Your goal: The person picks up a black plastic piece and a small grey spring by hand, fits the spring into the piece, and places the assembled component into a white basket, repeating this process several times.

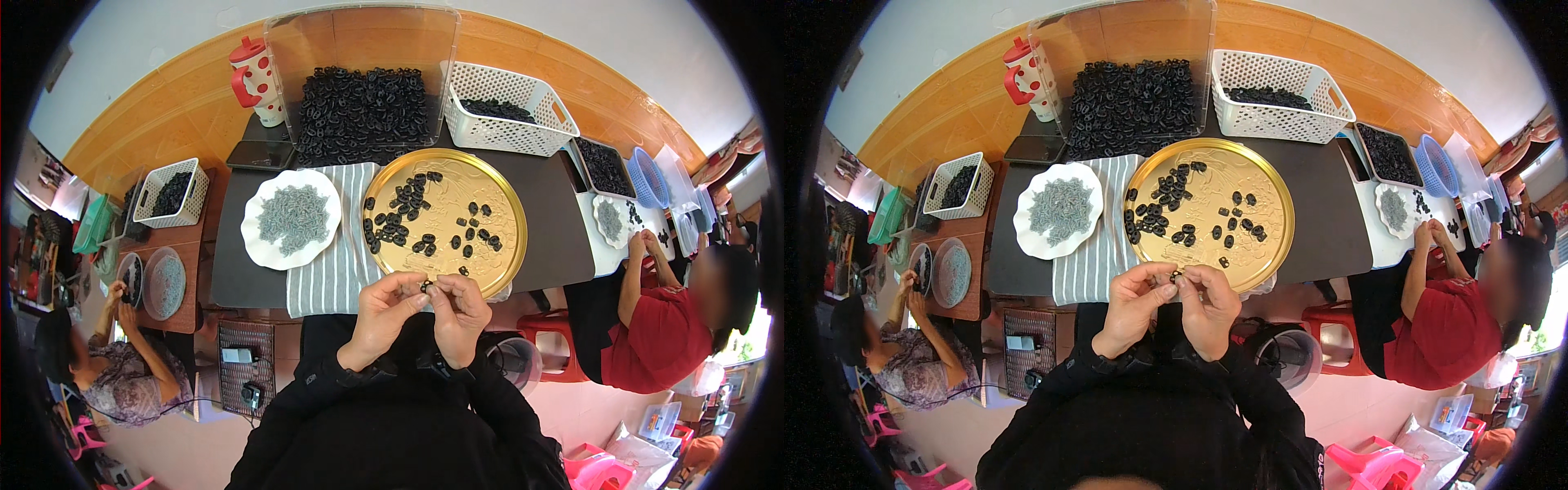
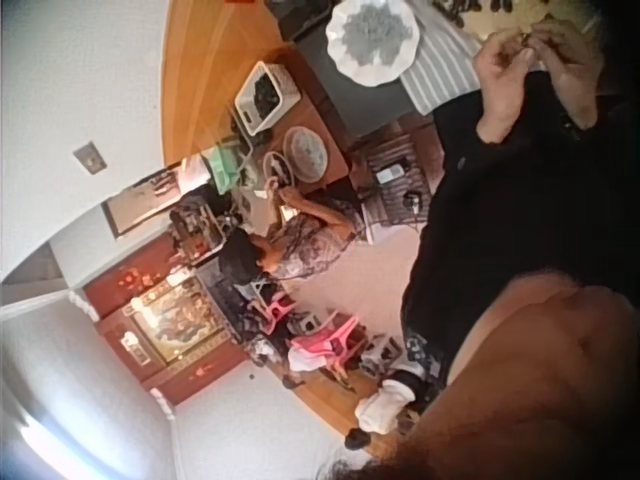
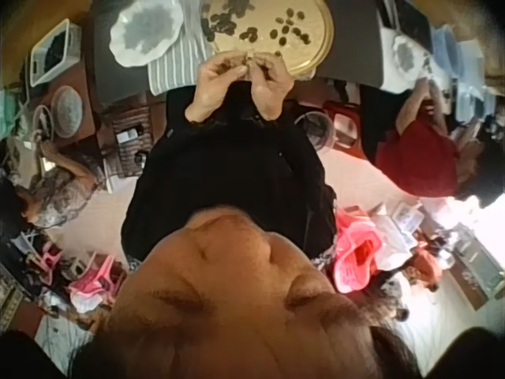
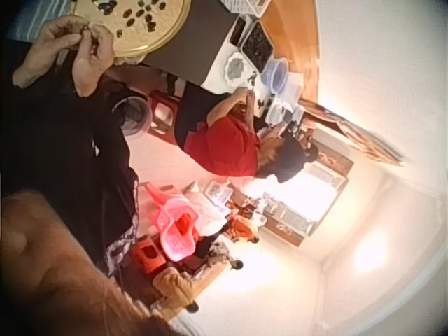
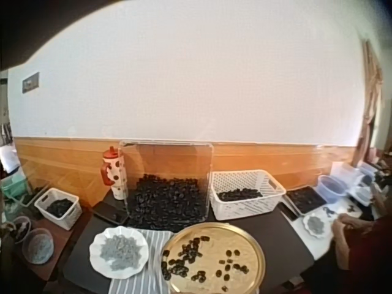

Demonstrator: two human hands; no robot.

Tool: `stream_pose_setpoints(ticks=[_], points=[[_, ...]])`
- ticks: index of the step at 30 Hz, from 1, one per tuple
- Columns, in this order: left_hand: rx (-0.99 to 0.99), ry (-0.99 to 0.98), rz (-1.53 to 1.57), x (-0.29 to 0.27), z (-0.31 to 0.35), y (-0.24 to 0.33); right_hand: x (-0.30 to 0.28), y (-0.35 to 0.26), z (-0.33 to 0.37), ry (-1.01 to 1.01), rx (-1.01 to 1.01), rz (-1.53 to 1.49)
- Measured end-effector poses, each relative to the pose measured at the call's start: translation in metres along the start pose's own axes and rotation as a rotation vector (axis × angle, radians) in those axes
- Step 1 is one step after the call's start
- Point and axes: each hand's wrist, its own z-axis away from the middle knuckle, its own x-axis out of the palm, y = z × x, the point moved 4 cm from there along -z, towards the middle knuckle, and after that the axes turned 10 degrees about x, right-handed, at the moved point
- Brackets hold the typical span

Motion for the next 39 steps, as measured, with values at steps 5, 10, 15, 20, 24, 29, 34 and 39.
stream_pose_setpoints(ticks=[5,10,15,20,24,29,34,39], points=[[0.053,0.094,0.032,-0.003,0.001,-0.008,0.004,-0.007,0.005,0.052,0.076,-0.098],[0.031,0.126,0.002,-0.022,-0.006,0.003,-0.009,-0.014,-0.042,-0.234,-0.148,0.449],[-0.042,0.045,-0.010,-0.030,-0.010,0.012,-0.007,-0.011,-0.084,-0.363,-0.344,0.839],[-0.068,0.039,-0.031,-0.036,-0.007,0.009,0.003,0.003,-0.090,-0.539,-0.256,0.965],[-0.072,0.025,-0.033,-0.040,-0.007,0.011,-0.001,0.008,-0.087,-0.543,-0.198,0.952],[-0.073,0.026,-0.044,-0.041,-0.007,0.012,-0.001,0.006,-0.083,-0.524,-0.214,0.948],[-0.065,0.021,-0.056,-0.034,-0.007,0.015,-0.008,0.009,-0.073,-0.551,0.071,0.501],[-0.112,-0.130,-0.115,-0.018,-0.007,0.025,0.000,0.004,-0.048,-0.510,0.578,-0.116]])
